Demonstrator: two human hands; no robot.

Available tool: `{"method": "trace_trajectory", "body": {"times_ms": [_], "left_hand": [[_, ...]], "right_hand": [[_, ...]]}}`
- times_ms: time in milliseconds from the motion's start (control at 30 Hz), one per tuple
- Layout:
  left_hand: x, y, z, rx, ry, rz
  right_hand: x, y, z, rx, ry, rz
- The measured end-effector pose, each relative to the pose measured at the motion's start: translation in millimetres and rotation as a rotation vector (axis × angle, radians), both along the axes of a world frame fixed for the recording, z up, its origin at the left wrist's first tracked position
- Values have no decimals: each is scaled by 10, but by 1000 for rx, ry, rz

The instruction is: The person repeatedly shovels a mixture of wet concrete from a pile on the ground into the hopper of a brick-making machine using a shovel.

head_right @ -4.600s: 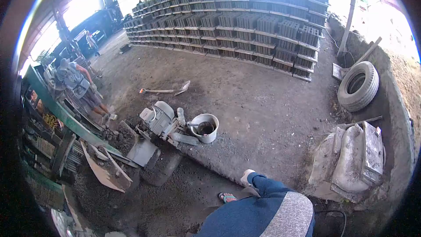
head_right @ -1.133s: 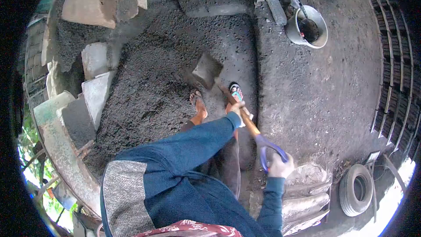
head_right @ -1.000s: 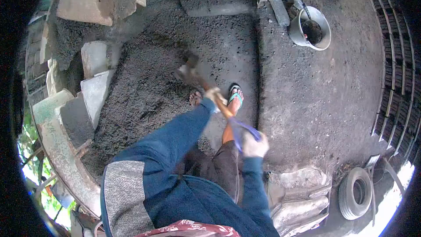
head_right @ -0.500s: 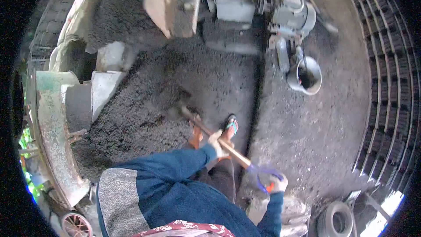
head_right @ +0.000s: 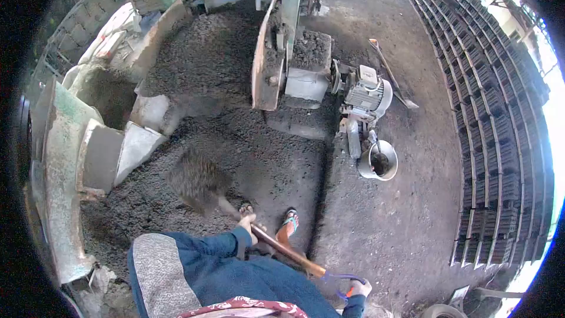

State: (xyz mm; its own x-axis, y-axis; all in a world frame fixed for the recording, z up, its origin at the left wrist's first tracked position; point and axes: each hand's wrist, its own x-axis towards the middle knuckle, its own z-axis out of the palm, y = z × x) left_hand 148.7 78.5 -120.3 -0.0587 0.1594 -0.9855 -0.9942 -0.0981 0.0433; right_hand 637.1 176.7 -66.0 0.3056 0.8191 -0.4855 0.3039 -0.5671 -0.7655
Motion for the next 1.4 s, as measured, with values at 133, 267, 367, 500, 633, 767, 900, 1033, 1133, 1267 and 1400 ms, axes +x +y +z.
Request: {"method": "trace_trajectory", "body": {"times_ms": [133, 267, 367, 500, 633, 767, 900, 1033, 1133, 1267, 1400], "left_hand": [[-757, 271, 980, 554, 178, -95], [-1215, 176, 860, 460, 340, -114], [-1305, -216, 473, 290, 140, 174], [-1275, -772, 1039, 214, 26, 334], [-1429, -1187, 809, 402, 183, 332], [-1599, -1309, 1004, 666, 405, 322], [-1831, -1341, 1224, 1006, 598, 227], [-1873, -1250, 1348, 1153, 747, 189], [-1674, -1161, 1282, 1034, 701, 204], [-1162, -1021, 1181, 762, 531, 176], [-553, -975, 999, 633, 352, 27]], "right_hand": [[-306, 82, -386, 175, -661, 1170], [-878, 280, -839, -314, -491, 816], [-1192, 349, -714, -114, -212, 263], [-1456, 286, -715, 404, -570, 508], [-1976, 205, -360, 288, -394, 409], [-2265, 79, -14, 149, -472, 620], [-2354, 62, 176, -368, 135, 618], [-2366, -81, 144, -515, 300, 414], [-2065, -317, -29, -286, 175, 652], [-1160, -614, -1131, -21, -54, 609], [-622, -989, -592, -139, -424, 478]]}}
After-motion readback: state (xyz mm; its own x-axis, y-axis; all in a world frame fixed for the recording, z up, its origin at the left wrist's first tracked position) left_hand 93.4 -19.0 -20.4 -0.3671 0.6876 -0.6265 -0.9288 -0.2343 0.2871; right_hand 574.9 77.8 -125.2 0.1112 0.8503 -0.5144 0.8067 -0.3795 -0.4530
